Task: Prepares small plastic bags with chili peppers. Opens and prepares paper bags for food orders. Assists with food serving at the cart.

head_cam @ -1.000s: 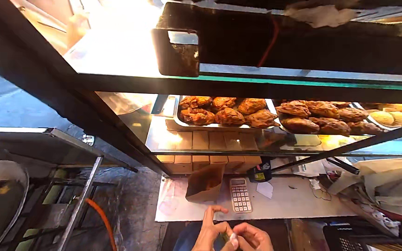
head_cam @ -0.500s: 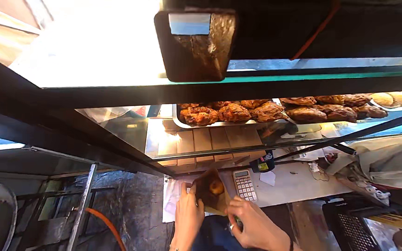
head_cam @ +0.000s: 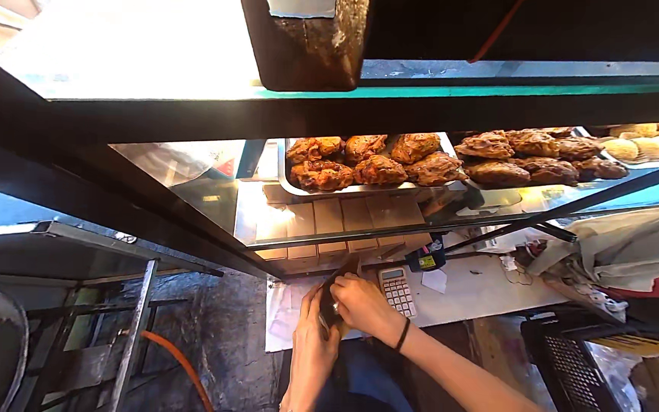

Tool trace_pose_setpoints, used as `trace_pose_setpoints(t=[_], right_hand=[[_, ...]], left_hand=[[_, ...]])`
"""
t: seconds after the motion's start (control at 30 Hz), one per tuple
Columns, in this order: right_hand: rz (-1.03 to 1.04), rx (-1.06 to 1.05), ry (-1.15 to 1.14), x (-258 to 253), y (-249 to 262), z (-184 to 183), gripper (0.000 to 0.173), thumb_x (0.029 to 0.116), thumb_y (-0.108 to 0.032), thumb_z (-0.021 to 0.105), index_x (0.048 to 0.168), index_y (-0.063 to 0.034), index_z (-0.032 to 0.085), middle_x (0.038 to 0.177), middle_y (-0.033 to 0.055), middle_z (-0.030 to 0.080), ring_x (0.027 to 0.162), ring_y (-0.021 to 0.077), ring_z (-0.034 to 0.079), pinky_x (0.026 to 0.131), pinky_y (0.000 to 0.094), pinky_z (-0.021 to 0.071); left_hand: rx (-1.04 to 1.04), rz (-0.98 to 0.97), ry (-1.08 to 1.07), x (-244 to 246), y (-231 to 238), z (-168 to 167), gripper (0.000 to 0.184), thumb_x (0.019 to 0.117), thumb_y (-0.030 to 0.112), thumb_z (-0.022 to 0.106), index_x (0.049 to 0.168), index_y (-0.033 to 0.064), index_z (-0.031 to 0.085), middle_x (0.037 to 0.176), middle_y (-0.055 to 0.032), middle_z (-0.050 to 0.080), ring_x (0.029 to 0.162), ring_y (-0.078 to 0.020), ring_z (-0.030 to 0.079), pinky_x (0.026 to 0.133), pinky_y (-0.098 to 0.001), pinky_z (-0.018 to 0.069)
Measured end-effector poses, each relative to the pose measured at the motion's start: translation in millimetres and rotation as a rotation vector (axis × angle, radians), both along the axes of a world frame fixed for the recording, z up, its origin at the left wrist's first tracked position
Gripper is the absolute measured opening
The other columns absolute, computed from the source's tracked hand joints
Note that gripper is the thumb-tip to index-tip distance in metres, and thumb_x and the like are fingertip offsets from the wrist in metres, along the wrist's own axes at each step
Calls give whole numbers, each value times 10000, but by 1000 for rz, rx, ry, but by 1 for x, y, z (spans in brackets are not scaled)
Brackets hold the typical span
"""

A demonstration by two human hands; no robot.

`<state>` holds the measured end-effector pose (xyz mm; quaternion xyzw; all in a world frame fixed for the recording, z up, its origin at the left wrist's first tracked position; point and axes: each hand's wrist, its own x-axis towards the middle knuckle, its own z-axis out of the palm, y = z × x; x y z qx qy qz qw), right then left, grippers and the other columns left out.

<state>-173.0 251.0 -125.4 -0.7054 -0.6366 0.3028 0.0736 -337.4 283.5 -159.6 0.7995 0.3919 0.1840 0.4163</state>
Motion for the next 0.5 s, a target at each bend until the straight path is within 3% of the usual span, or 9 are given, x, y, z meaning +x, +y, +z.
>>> trace_pose_setpoints(t=[0.07,0.2,0.27,0.33,0.4,0.47,0.5], right_hand=[[15,-105,-24,-1,10,-2,236,1006,-59,518,1171,35,657,1220,224,651,1200,398,612,969,525,518],[41,-142,72,5,15,1,246,1012,5,492,1157,40,688,1199,243,677,1177,411,635,1000,558,500],[-29,54,152,16,0,8,326,970,13,504,1192,-45,736,1189,170,715,1168,329,661,1031,484,508],[-92,257,102,25,-26,16,416,870,-58,588,1221,-214,747,1143,96,683,1115,262,641,943,445,548],[-88,121,-25,28,-52,22,534,770,-193,690,1285,-336,708,1226,163,616,1191,352,568,948,549,489],[-121,-80,-83,31,-70,15,414,823,-272,753,1236,-262,723,1346,245,544,1297,427,489,1018,599,421],[-174,-69,-99,33,-79,8,327,847,-314,778,1152,-203,744,1360,261,541,1299,437,500,1018,589,446]], left_hand=[[19,18,-10,1,-1,-2,690,688,59,784,1352,-5,608,1415,-178,568,821,-178,682,622,-328,571],[3,34,-41,4,3,-4,641,718,64,780,1334,-9,616,1353,-193,595,705,-163,649,569,-323,553],[14,33,-50,2,8,-6,614,730,63,754,1327,-3,625,1339,-194,604,709,-167,665,561,-327,565],[16,37,-66,0,11,-7,614,726,66,750,1326,14,634,1337,-179,608,716,-160,666,561,-323,569],[3,41,-62,-1,11,-6,610,733,55,748,1332,28,634,1344,-167,605,702,-150,658,556,-313,562],[3,39,-61,-1,13,-5,582,752,49,741,1325,40,640,1363,-158,598,687,-139,651,541,-301,553],[15,40,-67,0,14,-5,569,756,47,734,1318,37,644,1371,-162,597,684,-139,652,534,-301,549]])
